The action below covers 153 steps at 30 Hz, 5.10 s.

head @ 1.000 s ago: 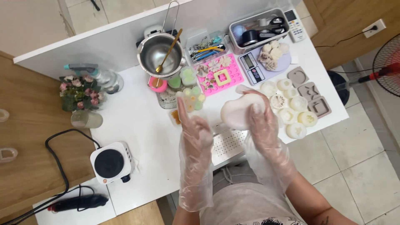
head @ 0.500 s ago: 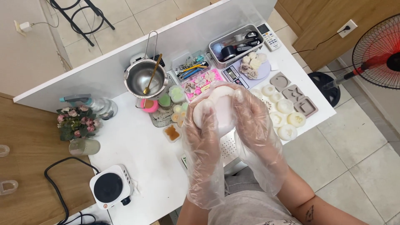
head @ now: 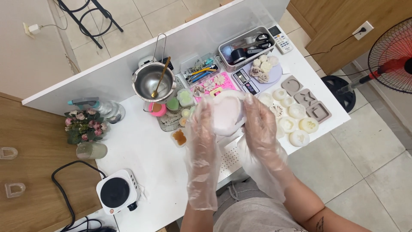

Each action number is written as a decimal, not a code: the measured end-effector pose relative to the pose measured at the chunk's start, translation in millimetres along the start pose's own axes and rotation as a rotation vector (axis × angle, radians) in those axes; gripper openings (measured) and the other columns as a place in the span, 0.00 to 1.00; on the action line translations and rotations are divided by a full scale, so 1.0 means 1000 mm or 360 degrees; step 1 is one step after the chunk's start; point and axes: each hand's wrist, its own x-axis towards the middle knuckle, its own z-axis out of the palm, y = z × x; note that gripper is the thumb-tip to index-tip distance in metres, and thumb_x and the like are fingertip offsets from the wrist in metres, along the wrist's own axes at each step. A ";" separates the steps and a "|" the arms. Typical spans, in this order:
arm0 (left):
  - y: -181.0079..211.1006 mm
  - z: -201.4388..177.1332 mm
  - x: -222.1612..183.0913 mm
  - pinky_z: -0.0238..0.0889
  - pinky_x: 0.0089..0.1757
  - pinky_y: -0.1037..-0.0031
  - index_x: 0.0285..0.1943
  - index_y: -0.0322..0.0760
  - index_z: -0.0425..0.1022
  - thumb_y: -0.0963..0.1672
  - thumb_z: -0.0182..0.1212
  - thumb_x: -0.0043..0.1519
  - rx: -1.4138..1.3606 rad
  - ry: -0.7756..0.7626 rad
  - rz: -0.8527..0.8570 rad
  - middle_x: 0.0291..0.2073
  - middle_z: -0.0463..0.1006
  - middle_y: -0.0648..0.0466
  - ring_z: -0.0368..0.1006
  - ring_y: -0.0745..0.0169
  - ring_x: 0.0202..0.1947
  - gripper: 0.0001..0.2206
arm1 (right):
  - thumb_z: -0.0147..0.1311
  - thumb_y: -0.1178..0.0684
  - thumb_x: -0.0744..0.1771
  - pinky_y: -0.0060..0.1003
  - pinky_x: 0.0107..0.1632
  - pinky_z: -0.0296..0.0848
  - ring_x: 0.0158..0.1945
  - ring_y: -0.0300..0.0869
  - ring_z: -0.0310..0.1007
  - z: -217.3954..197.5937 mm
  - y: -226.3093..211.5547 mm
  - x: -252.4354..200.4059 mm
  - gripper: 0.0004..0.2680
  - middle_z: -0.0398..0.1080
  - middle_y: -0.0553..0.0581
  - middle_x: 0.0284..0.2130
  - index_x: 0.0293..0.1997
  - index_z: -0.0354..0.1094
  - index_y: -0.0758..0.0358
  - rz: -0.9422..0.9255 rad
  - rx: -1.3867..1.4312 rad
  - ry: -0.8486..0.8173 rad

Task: Removing finished candles from various silicone molds and placing them on a workspace.

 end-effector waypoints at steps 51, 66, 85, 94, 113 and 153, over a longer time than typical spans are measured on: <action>-0.035 -0.036 0.020 0.72 0.54 0.67 0.65 0.29 0.69 0.51 0.52 0.72 -0.0789 -0.0400 -0.0078 0.54 0.76 0.46 0.75 0.58 0.53 0.22 | 0.42 0.39 0.75 0.29 0.37 0.62 0.40 0.35 0.59 0.039 -0.095 -0.031 0.17 0.63 0.55 0.42 0.59 0.61 0.65 -0.0002 -0.0353 -0.0274; 0.003 -0.006 -0.013 0.58 0.67 0.62 0.76 0.31 0.59 0.53 0.37 0.79 0.0851 -0.0145 0.1264 0.71 0.66 0.40 0.63 0.51 0.71 0.25 | 0.45 0.49 0.73 0.22 0.29 0.54 0.27 0.25 0.53 0.030 -0.035 0.011 0.10 0.61 0.41 0.25 0.44 0.71 0.62 0.0006 -0.0218 -0.0027; -0.027 -0.012 0.016 0.72 0.52 0.76 0.70 0.29 0.66 0.46 0.67 0.62 0.0115 -0.0295 0.0415 0.56 0.78 0.47 0.75 0.67 0.53 0.28 | 0.49 0.42 0.69 0.33 0.45 0.75 0.41 0.34 0.73 0.049 -0.086 0.002 0.15 0.73 0.50 0.39 0.51 0.67 0.65 0.0540 0.0393 -0.0109; -0.001 -0.027 0.019 0.73 0.49 0.64 0.62 0.26 0.72 0.51 0.58 0.69 -0.0502 -0.0154 0.0051 0.51 0.79 0.42 0.76 0.55 0.49 0.23 | 0.50 0.42 0.73 0.25 0.32 0.66 0.31 0.29 0.64 0.012 -0.040 0.019 0.14 0.65 0.45 0.29 0.46 0.69 0.64 0.0443 -0.0001 0.0034; -0.010 -0.063 0.043 0.77 0.49 0.56 0.72 0.21 0.58 0.60 0.39 0.68 -0.0424 -0.0557 -0.0236 0.59 0.74 0.33 0.76 0.39 0.55 0.39 | 0.34 0.37 0.73 0.48 0.56 0.77 0.57 0.54 0.71 -0.105 0.070 0.027 0.23 0.66 0.67 0.59 0.74 0.47 0.64 0.0643 0.0167 -0.0124; -0.112 -0.115 -0.007 0.76 0.54 0.62 0.59 0.22 0.74 0.41 0.60 0.62 0.0041 -0.0195 -0.0504 0.52 0.81 0.42 0.79 0.54 0.52 0.18 | 0.51 0.53 0.69 0.48 0.49 0.84 0.57 0.66 0.74 -0.181 0.138 0.047 0.19 0.65 0.74 0.59 0.66 0.52 0.70 0.1275 0.0764 0.0043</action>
